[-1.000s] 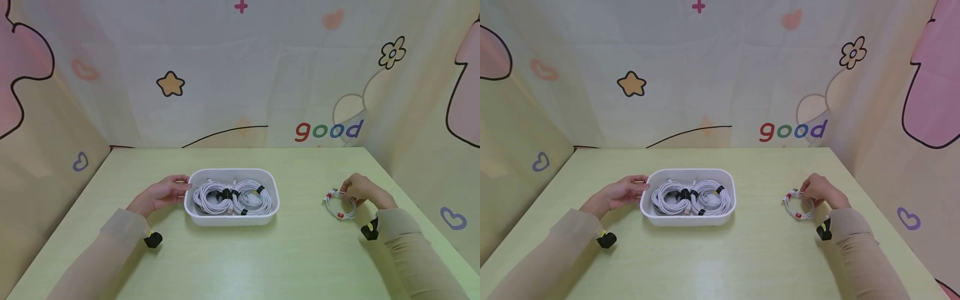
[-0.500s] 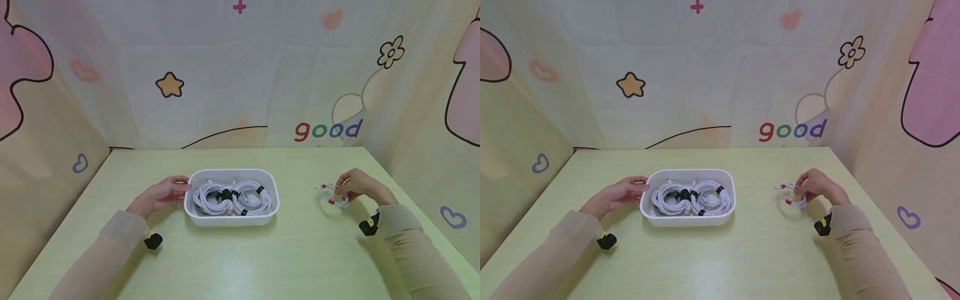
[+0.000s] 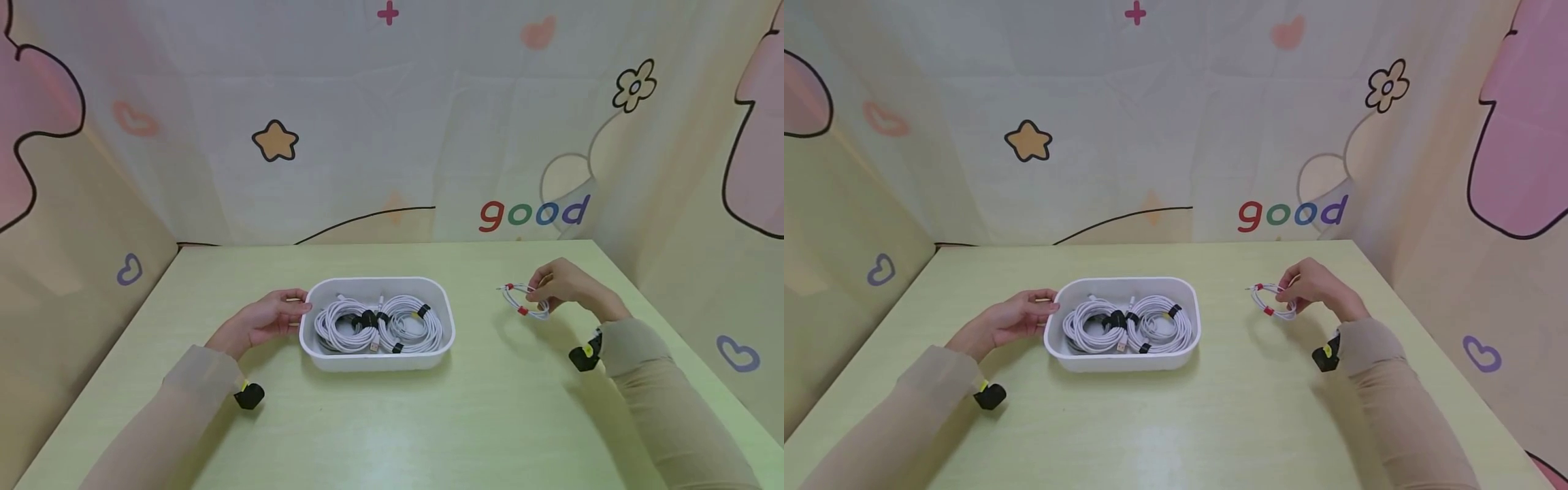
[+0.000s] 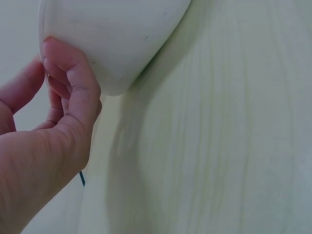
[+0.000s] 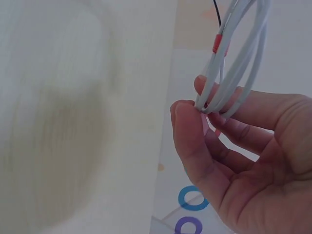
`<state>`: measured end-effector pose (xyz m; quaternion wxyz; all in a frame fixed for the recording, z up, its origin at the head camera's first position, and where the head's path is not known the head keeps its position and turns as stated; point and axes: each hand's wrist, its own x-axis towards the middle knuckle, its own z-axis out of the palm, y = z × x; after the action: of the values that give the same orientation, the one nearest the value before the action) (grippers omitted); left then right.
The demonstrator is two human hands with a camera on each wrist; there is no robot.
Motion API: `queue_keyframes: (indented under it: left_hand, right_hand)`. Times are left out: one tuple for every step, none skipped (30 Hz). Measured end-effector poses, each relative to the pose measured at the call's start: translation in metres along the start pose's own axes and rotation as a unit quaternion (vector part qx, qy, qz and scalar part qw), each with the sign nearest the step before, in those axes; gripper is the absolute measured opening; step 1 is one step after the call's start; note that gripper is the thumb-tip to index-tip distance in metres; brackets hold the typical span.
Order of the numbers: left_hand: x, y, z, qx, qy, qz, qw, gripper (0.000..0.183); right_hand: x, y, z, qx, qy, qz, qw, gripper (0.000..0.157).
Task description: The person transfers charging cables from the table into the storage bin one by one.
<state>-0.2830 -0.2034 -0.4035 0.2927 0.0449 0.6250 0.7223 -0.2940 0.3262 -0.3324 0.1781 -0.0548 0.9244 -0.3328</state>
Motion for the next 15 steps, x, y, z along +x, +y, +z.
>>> queue_keyframes:
  left_hand:
    - [0.0,0.0,0.0,-0.001,0.002,0.0,1.0,0.016]
    - [0.0,-0.001,0.0,-0.001,0.002,0.0,1.0,0.016]
    - [0.0,-0.001,-0.001,-0.002,0.002,0.001,1.0,0.016]
    - [0.0,-0.001,-0.001,-0.004,0.0,0.002,1.0,0.015]
    - [0.001,-0.001,-0.001,-0.006,-0.002,0.002,1.0,0.015]
    - [0.001,-0.001,0.0,-0.009,-0.003,0.003,0.9999,0.014]
    - [0.001,-0.001,0.0,-0.013,-0.005,0.003,0.9999,0.013]
    - [0.001,-0.001,0.0,-0.016,-0.007,0.004,0.9998,0.012]
    - [0.001,-0.001,0.0,-0.019,-0.009,0.004,0.9998,0.012]
    - [0.001,-0.001,0.0,-0.021,-0.009,0.004,0.9997,0.011]
    - [0.001,-0.001,0.0,-0.024,-0.009,0.003,0.9997,0.011]
    - [0.001,-0.001,0.0,-0.024,-0.009,0.003,0.9997,0.011]
    - [0.001,-0.001,0.0,-0.024,-0.008,0.003,0.9997,0.011]
    - [0.001,-0.001,0.0,-0.023,-0.007,0.003,0.9997,0.011]
    - [0.001,-0.001,0.0,-0.023,-0.007,0.003,0.9997,0.012]
  right_hand:
    - [0.001,-0.003,0.0,0.0,0.001,-0.003,1.0,0.024]
    - [0.002,-0.007,0.0,-0.003,0.003,-0.006,1.0,0.023]
    - [0.004,-0.01,0.001,-0.004,0.003,-0.008,1.0,0.023]
    - [0.005,-0.014,0.001,-0.006,0.004,-0.01,1.0,0.023]
    - [0.006,-0.016,0.002,-0.007,0.006,-0.012,1.0,0.022]
    - [0.008,-0.019,0.002,-0.008,0.007,-0.016,1.0,0.022]
    - [0.009,-0.022,0.003,-0.01,0.008,-0.018,1.0,0.023]
    - [0.01,-0.024,0.004,-0.011,0.009,-0.021,1.0,0.023]
    - [0.012,-0.027,0.005,-0.012,0.01,-0.024,1.0,0.023]
    - [0.014,-0.03,0.006,-0.013,0.01,-0.027,0.999,0.024]
    - [0.015,-0.032,0.007,-0.013,0.011,-0.03,0.999,0.024]
    - [0.016,-0.035,0.008,-0.014,0.011,-0.033,0.999,0.024]
    - [0.017,-0.039,0.009,-0.014,0.011,-0.035,0.999,0.024]
    - [0.019,-0.042,0.01,-0.013,0.011,-0.037,0.999,0.024]
    - [0.02,-0.046,0.011,-0.013,0.011,-0.038,0.999,0.023]
